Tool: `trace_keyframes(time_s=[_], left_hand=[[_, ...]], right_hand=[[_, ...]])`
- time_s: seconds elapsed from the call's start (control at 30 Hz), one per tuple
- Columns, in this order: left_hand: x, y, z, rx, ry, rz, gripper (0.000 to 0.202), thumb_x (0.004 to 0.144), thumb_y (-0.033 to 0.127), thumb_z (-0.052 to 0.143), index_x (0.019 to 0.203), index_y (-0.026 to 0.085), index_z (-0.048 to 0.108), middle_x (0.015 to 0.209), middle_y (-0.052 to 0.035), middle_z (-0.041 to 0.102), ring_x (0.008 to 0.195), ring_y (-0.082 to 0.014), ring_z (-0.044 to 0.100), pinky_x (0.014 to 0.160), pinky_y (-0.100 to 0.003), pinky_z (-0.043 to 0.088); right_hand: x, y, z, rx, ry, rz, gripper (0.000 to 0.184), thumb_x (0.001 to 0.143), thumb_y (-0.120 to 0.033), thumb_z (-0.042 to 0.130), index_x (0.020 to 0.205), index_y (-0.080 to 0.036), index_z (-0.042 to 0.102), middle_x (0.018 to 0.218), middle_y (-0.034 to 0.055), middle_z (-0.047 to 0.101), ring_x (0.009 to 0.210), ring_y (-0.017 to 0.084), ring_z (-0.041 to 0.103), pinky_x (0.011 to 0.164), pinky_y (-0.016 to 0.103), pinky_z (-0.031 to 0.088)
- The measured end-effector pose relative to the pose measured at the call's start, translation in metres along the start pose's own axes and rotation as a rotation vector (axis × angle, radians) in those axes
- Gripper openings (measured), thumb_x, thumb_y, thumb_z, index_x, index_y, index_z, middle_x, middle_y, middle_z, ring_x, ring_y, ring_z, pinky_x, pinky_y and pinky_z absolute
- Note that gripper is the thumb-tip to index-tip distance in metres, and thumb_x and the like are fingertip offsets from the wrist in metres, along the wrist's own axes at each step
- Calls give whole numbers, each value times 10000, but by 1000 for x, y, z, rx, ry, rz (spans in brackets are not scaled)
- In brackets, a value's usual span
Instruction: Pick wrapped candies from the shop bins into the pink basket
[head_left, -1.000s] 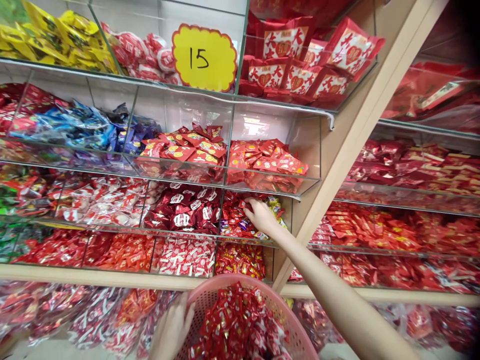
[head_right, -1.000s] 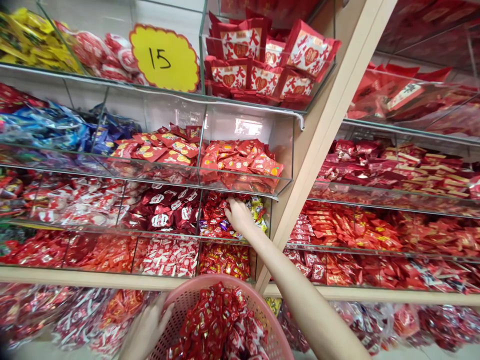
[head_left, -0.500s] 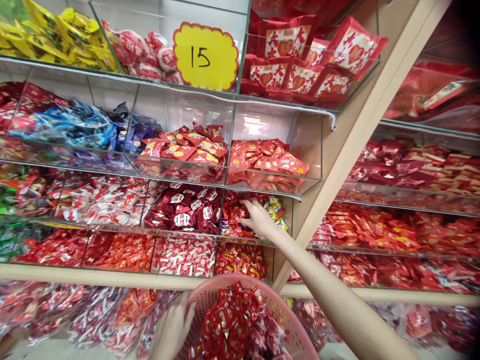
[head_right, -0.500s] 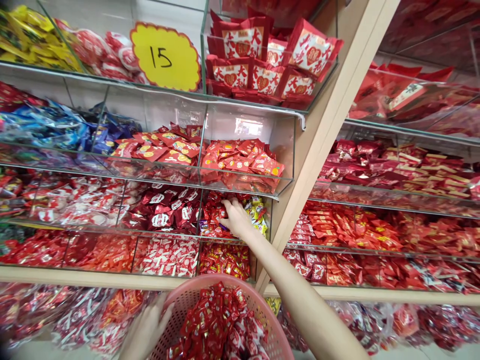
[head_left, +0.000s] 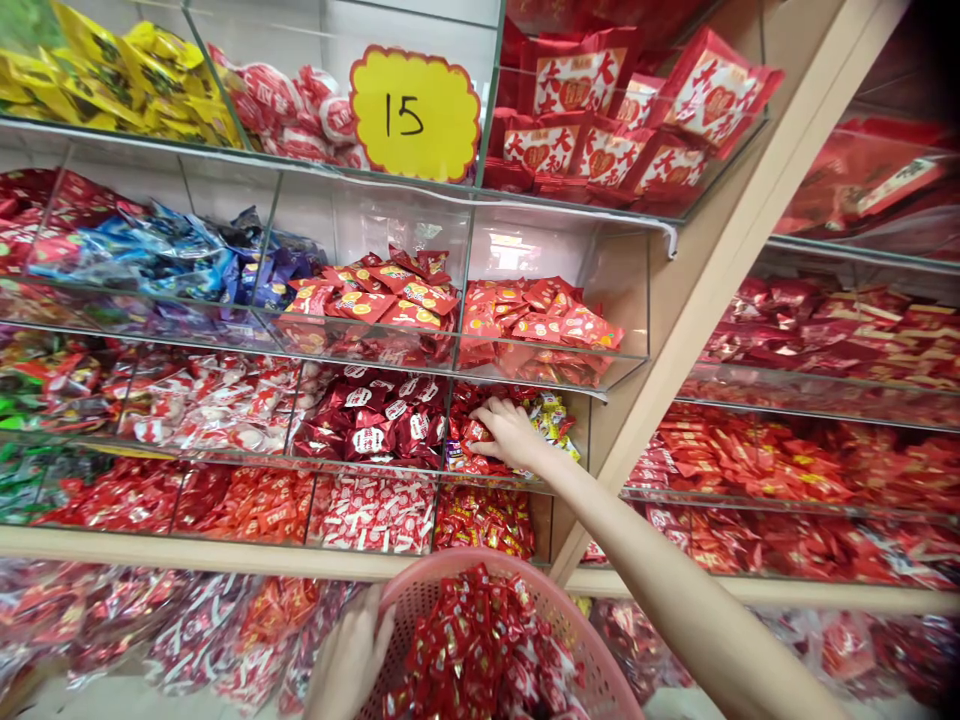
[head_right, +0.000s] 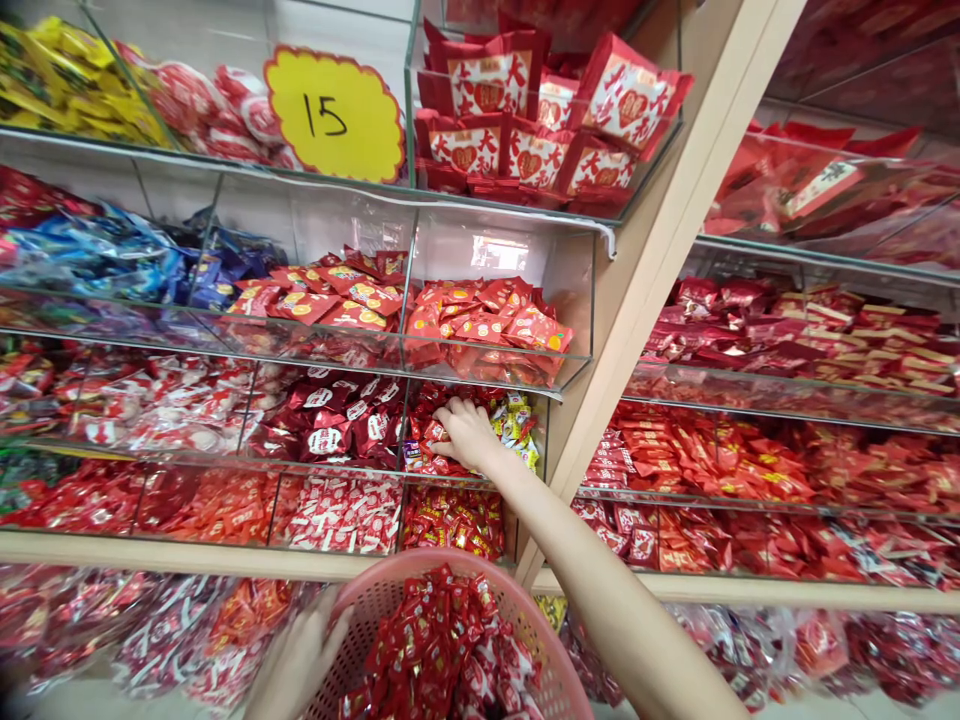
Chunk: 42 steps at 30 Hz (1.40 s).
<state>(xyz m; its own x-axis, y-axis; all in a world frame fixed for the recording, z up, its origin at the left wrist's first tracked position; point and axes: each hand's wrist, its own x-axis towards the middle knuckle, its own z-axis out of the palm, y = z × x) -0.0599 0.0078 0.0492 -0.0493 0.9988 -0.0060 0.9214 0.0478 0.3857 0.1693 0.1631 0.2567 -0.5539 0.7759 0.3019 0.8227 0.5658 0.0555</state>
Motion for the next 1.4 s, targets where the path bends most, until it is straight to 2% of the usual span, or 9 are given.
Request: trace_keyframes(time_s=[0.2,0.43,0.73,0.87,1.03,1.2,1.3,1.4], left_hand=[[1,1,-1,-4,-17,-4,458,899,327,216,1260,146,433,1177,-120,616,1024,-224,613,826,-328,472],[2,0,0,-18,-17,9,450,900,320,218,1255,141,429,1137,-124,635,1004,-226,620,818,-331,470],[1,1,-1,-57,8,15,418,905,324,231,1224,183,462,1114,-101,649,1009,-209,621,805,-308,471],[1,1,-2,-54,7,20,422,907,334,231,1230,187,459,1095,-96,657,1010,-207,619,807,-302,468],[0,2,-3,-54,11,16,422,905,332,233,1232,188,457,1117,-92,648,1022,-203,614,821,-300,466],[1,1,-2,-21,21,26,423,910,330,229,1221,169,467,1108,-104,652,1027,-206,615,829,-299,468],[1,0,0,1,33,33,429,913,334,223,1220,161,468,1097,-110,656,1001,-203,628,804,-287,477],[0,0,0,24,60,36,415,909,334,240,1211,178,478,1082,-104,663,971,-201,641,777,-278,482]], right_hand=[[2,2,1,36,-59,-27,493,785,-406,613,1205,-171,502,1101,146,507,1012,270,470,806,384,373],[4,7,7,153,-9,-31,383,773,-352,638,1106,-196,530,1106,100,503,1023,222,471,825,343,371],[-2,3,3,85,52,-118,291,781,-321,631,1031,-201,543,1034,70,554,941,211,458,781,340,350],[1,3,3,45,18,-125,350,774,-315,639,1084,-182,545,1040,101,551,958,230,459,781,355,353],[5,8,8,114,2,-125,297,771,-302,644,1023,-166,567,1007,95,564,941,222,492,807,348,373],[2,14,10,308,100,-112,279,782,-293,631,1016,-159,558,999,81,620,932,202,540,827,327,398],[3,18,8,460,216,0,276,786,-308,616,1013,-160,567,993,72,638,899,193,575,814,319,419],[2,19,1,647,385,137,296,764,-336,627,993,-153,587,1002,77,648,919,196,589,855,332,414]])
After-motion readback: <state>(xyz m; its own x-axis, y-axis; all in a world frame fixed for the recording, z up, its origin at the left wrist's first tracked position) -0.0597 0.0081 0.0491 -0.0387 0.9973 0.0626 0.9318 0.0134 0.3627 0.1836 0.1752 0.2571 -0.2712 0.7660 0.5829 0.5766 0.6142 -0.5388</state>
